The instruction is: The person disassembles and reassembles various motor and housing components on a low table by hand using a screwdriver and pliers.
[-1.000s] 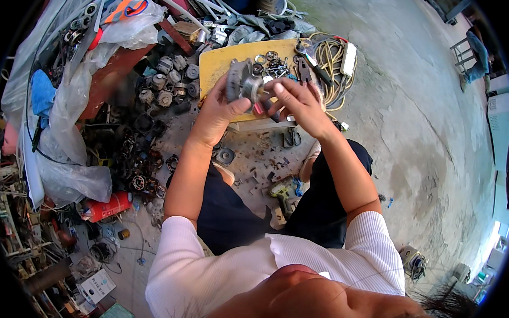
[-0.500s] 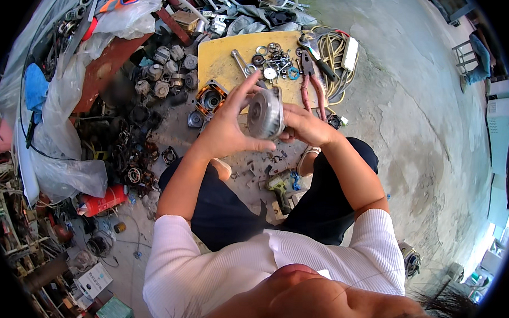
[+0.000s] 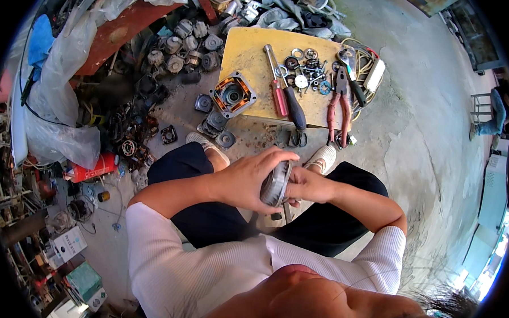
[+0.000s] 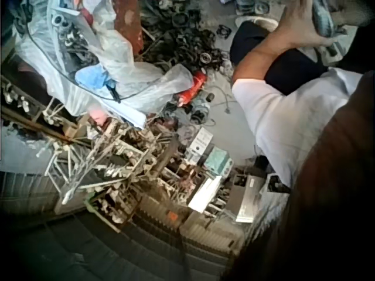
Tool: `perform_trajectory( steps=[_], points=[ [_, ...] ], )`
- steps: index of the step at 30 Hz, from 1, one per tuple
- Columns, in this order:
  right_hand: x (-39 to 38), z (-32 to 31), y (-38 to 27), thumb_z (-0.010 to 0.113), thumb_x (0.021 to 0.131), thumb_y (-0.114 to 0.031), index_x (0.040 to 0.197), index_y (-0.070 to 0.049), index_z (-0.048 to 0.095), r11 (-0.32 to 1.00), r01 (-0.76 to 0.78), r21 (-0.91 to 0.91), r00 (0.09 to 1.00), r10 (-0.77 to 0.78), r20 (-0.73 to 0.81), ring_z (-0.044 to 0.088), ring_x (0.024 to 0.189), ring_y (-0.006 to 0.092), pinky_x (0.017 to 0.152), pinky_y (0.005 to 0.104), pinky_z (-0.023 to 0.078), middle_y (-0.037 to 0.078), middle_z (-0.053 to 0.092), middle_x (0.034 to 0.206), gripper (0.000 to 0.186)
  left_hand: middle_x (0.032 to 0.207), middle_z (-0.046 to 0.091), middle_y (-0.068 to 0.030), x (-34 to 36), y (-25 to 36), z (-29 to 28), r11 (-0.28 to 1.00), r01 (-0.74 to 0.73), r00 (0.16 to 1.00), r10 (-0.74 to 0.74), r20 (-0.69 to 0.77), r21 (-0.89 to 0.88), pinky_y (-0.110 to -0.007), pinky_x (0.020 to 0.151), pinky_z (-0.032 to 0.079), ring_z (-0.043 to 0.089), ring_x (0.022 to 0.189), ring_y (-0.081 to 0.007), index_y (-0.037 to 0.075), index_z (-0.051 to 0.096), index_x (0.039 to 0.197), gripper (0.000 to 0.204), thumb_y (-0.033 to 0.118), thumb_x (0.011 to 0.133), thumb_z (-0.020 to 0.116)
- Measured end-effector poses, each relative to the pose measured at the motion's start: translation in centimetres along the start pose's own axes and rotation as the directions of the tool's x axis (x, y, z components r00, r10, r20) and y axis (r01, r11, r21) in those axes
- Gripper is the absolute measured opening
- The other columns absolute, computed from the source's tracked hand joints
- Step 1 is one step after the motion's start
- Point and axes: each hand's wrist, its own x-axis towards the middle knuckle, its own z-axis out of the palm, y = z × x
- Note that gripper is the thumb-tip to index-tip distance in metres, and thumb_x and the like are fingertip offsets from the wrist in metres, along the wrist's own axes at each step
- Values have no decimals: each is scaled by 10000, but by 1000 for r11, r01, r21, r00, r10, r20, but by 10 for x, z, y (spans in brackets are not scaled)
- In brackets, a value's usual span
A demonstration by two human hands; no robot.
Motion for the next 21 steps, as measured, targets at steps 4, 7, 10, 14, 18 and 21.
perform_trajectory(
  steps=[4,7,10,14,18,21],
  points=[
    [-7,8,7,604,949,-282,1005,-74,641,996,-90,26,996,90,-28,556,685,61,618,221,450,-31,591,788,219,1179,497,-167,-7,-5,9,995,83,993,-78,92,-51,-393,831,512,600,1022,-344,64,380,1319,866,259,636,874],
    [-12,9,7,624,919,-271,1064,-63,649,996,-82,-35,995,80,-55,605,753,109,694,265,483,11,633,830,255,1178,490,-171,-10,-12,20,990,91,992,-81,93,-106,-397,825,519,602,1012,-348,61,390,1290,836,257,638,874],
    [-17,5,4,649,889,-282,1097,-47,644,975,-66,-211,995,49,-83,643,802,167,746,304,499,92,656,839,314,1169,485,-171,-10,-16,26,991,-3,999,7,31,-133,-406,817,527,601,999,-360,59,394,1264,817,261,636,877],
    [-25,12,-21,737,782,-316,1016,-29,631,773,-25,-634,973,-126,-193,674,760,314,695,379,534,175,656,809,385,1157,479,-153,-4,-16,29,990,-91,995,87,-46,-107,-417,836,523,595,999,-365,59,418,1226,765,221,623,861],
    [-30,13,-8,776,727,-319,957,-7,612,532,8,-846,934,-306,-184,656,665,368,616,429,540,170,642,745,421,1154,476,-145,1,-18,35,984,-161,983,153,-102,-78,-406,825,524,599,987,-353,49,430,1207,749,217,614,857],
    [-32,12,-9,763,754,-310,961,-7,616,611,19,-792,952,-252,-171,663,668,339,624,406,537,166,637,736,396,1165,471,-147,-3,-16,37,985,-121,992,116,-46,-122,-410,818,527,602,985,-358,49,424,1213,774,213,598,865]
  ],
)
